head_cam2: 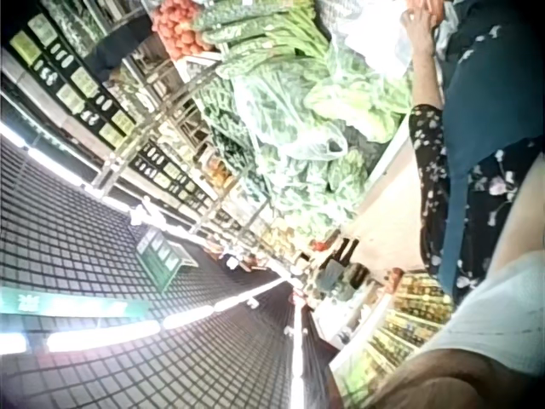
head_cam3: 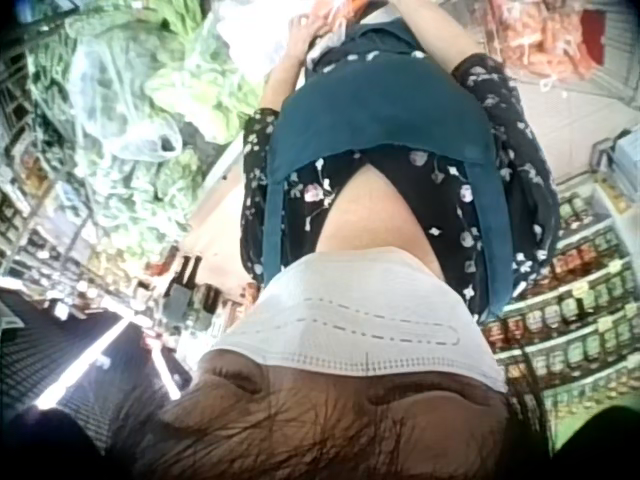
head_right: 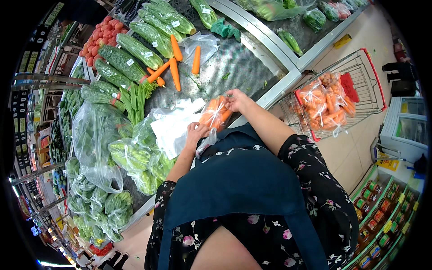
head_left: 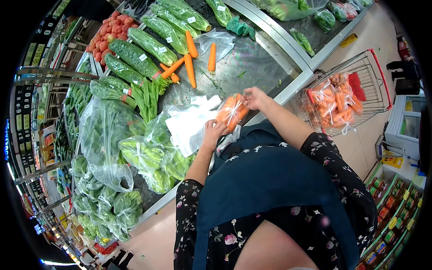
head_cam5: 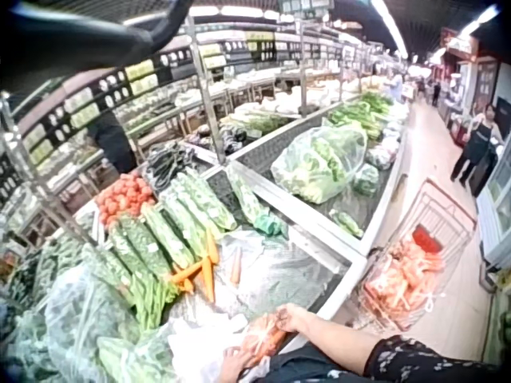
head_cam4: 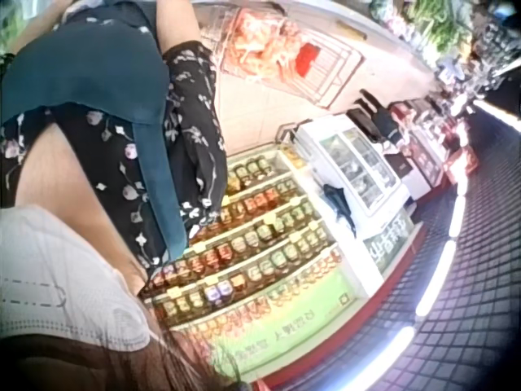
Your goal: The person selects several carrots from a display, places them into a plastic bag, and then puts the bag into a shopping cart.
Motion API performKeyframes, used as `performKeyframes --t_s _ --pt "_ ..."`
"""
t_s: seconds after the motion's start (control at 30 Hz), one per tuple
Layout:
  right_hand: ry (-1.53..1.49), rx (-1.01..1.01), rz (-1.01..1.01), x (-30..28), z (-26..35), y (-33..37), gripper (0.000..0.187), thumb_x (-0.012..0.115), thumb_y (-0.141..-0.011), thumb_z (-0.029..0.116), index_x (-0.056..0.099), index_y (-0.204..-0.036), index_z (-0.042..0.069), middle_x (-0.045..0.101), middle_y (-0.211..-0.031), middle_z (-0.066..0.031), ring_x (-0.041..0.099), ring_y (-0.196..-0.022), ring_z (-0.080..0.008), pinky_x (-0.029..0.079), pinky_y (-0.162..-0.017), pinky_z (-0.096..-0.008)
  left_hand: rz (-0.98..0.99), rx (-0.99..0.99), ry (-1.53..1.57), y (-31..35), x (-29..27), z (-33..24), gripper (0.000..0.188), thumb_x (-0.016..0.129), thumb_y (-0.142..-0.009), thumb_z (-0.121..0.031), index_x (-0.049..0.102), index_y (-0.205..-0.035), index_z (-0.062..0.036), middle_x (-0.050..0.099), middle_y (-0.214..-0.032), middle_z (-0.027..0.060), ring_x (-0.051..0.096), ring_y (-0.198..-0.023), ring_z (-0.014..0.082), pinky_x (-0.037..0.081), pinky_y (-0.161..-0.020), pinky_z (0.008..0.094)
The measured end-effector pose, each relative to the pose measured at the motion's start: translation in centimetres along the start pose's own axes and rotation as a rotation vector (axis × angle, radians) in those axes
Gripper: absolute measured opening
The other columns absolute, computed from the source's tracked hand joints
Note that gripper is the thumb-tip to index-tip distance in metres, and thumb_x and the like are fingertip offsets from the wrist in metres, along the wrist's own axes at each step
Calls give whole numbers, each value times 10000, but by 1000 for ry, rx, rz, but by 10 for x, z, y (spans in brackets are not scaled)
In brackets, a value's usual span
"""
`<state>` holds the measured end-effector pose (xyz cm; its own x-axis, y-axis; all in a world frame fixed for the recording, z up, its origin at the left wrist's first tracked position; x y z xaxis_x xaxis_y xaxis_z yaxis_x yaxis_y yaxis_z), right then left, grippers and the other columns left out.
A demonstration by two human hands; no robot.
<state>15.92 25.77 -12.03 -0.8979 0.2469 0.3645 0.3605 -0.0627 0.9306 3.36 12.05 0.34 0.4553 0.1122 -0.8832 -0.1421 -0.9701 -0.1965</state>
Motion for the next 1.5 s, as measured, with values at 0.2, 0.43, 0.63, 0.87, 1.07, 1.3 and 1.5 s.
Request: performKeyframes --t_s 0.2,0.43,0.63,0.87,1.07,1.3,1.5 --pt "1012 -602 222 48 21 90 291 611 -814 263 666 -752 -16 655 -734 -90 608 -630 -138 465 -527 -253 -179 -184 259 19 -4 26 276 630 -761 -110 575 -1031 -90 571 -1108 70 481 -1048 316 332 -944 410" --pt "785 -1251 -108 -43 82 258 192 587 -798 142 637 -667 10 583 -596 -12 538 -559 -71 439 -525 -231 -517 -589 -29 102 -69 85 451 564 -764 -29 487 -1207 -2 500 -1180 197 437 -1095 362 317 -954 450" --pt "286 -1572 -700 -178 153 350 226 594 -808 200 629 -732 -9 577 -685 -40 518 -640 -125 421 -603 -278 -542 -910 -142 134 -81 113 467 575 -777 -11 470 -1232 -9 471 -1135 216 424 -1053 391 332 -923 484" --pt "753 -1739 -1087 -213 210 336 376 610 -822 233 594 -1073 -47 641 -999 -163 613 -885 -244 464 -804 -347 -600 -890 -242 139 -82 147 555 703 -705 -85 474 -1197 31 544 -1100 190 492 -1040 347 346 -938 430" --pt "1123 -1605 -354 -44 127 219 172 589 -846 138 649 -972 37 643 -783 -57 563 -691 -114 453 -663 -248 -672 -1091 -66 141 -96 140 325 696 -695 -97 564 -985 -33 548 -885 127 542 -819 294 427 -731 407" --pt "1515 -1357 225 119 -45 166 167 614 -806 137 639 -933 31 646 -845 -109 633 -757 -201 494 -682 -319 -701 -911 -167 128 -120 123 105 651 -711 -78 569 -771 -54 565 -864 127 547 -816 317 424 -726 409" --pt "1245 -586 322 130 -116 106 594 631 -826 423 494 -1195 -21 618 -977 -121 600 -835 -168 500 -659 -290 -478 -544 551 35 -123 43 80 578 -814 -23 548 -888 -26 584 -842 99 589 -789 221 465 -721 303"
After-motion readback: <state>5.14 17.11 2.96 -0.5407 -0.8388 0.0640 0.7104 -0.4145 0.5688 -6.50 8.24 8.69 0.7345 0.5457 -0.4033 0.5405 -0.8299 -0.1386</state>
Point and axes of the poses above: each hand's wrist, its own y-axis away from the middle knuckle, its own x-axis out of the palm, z = x × y, the point moved 9 cm from there along -y, towards the middle knuckle
